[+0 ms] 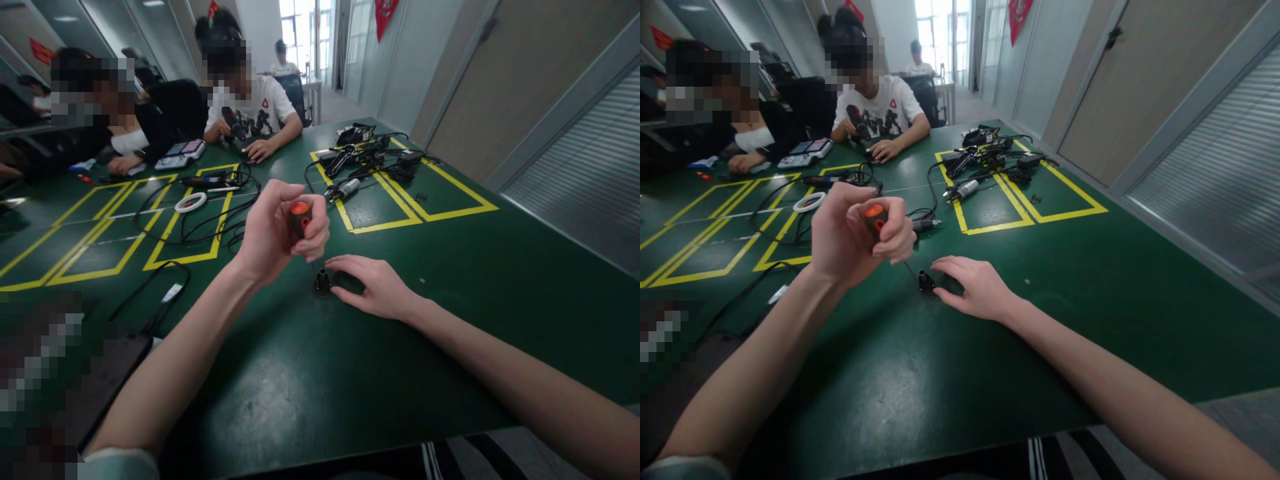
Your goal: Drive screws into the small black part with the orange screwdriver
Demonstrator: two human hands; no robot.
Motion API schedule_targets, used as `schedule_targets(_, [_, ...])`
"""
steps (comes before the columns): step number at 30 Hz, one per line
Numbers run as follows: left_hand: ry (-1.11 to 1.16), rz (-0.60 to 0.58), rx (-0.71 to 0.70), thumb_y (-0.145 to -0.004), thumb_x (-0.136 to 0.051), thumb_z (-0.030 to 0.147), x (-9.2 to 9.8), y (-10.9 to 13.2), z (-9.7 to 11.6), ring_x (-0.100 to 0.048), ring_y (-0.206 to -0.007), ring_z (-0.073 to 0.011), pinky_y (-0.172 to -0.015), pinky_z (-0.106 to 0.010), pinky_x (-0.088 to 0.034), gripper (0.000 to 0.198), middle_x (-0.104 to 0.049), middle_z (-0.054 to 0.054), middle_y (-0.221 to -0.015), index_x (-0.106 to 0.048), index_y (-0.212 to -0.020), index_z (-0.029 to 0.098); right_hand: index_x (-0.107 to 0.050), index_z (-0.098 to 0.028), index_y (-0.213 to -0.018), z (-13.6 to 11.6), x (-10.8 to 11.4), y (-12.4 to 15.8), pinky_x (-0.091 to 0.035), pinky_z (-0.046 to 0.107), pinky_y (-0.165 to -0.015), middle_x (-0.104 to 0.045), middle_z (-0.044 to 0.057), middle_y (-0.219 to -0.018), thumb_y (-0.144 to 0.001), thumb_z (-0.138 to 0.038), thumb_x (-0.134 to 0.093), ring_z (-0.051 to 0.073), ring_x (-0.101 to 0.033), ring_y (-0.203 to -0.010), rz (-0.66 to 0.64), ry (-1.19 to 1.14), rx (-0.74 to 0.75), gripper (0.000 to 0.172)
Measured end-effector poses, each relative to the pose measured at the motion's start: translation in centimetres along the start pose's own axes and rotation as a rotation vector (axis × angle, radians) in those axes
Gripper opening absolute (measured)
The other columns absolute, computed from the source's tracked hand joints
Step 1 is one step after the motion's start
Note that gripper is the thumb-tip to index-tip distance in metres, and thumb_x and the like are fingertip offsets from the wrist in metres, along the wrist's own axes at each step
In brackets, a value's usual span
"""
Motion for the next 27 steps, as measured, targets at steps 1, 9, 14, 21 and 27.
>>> schedule_targets(1, [-0.006, 0.016, -0.015, -0.1, -0.032, 0.074, 0.3, -0.1, 0.0, -0.045, -0.041, -0.013, -0.047, -0.031, -0.048, 0.065, -0.035, 0.003, -0.044, -0.042, -0.06, 0.024, -0.063, -0.013, -0.139, 0.0, -0.1, 0.0, -0.064, 0.046, -0.098, -0.075, 0.018, -0.133, -0.1, -0.033, -0.063, 0.03, -0.075, -0.119, -0.004, 0.002, -0.01, 0.044])
schedule_targets(9, [-0.07, 0.008, -0.09, -0.097, -0.058, 0.056, 1.4, -0.1, 0.3, -0.071, -0.066, -0.0169, -0.063, -0.029, -0.059, 0.042, -0.07, -0.004, -0.071, -0.071, -0.092, 0.017, -0.058, -0.016, -0.146, -0.6, -1.0, -0.3, -0.06, 0.05, -0.106, -0.072, 0.018, -0.139, -0.105, -0.032, -0.056, 0.03, -0.071, -0.128, -0.105, -0.008, 0.025, 0.044])
schedule_targets(14, [-0.138, 0.057, -0.172, -0.087, -0.078, 0.052, 1.6, 0.1, 1.0, -0.075, -0.074, -0.0171, -0.063, -0.026, -0.059, 0.037, -0.076, -0.006, -0.082, -0.068, -0.084, 0.017, -0.068, -0.015, -0.131, -0.4, -1.2, -0.4, -0.063, 0.049, -0.102, -0.078, 0.017, -0.127, -0.106, -0.033, -0.055, 0.029, -0.074, -0.119, -0.09, -0.003, 0.008, 0.033])
schedule_targets(21, [-0.08, 0.162, -0.275, -0.094, -0.07, 0.056, 0.3, -0.2, -0.4, -0.049, -0.042, -0.007, -0.043, -0.021, -0.04, 0.037, -0.051, 0.009, -0.055, -0.052, -0.087, 0.024, -0.07, -0.016, -0.127, -0.4, -1.3, -0.5, -0.064, 0.049, -0.099, -0.079, 0.017, -0.122, -0.105, -0.032, -0.057, 0.029, -0.075, -0.115, -0.074, -0.033, 0.0, 0.03])
schedule_targets(27, [-0.027, 0.121, -0.175, -0.103, -0.046, 0.068, -0.1, -0.3, -0.3, -0.038, -0.041, -0.0077, -0.042, -0.023, -0.036, 0.049, -0.04, 0.007, -0.054, -0.05, -0.082, 0.023, -0.069, -0.015, -0.127, -0.2, -1.4, -0.5, -0.063, 0.047, -0.096, -0.079, 0.017, -0.119, -0.106, -0.032, -0.056, 0.028, -0.075, -0.112, -0.079, -0.037, 0.012, 0.03])
Point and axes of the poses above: each hand's wrist, its own y-axis away from the middle knuckle, its own x-axis out of the back of the hand, z = x × y, the point moved 5 cm from there along -y, towards the middle knuckle
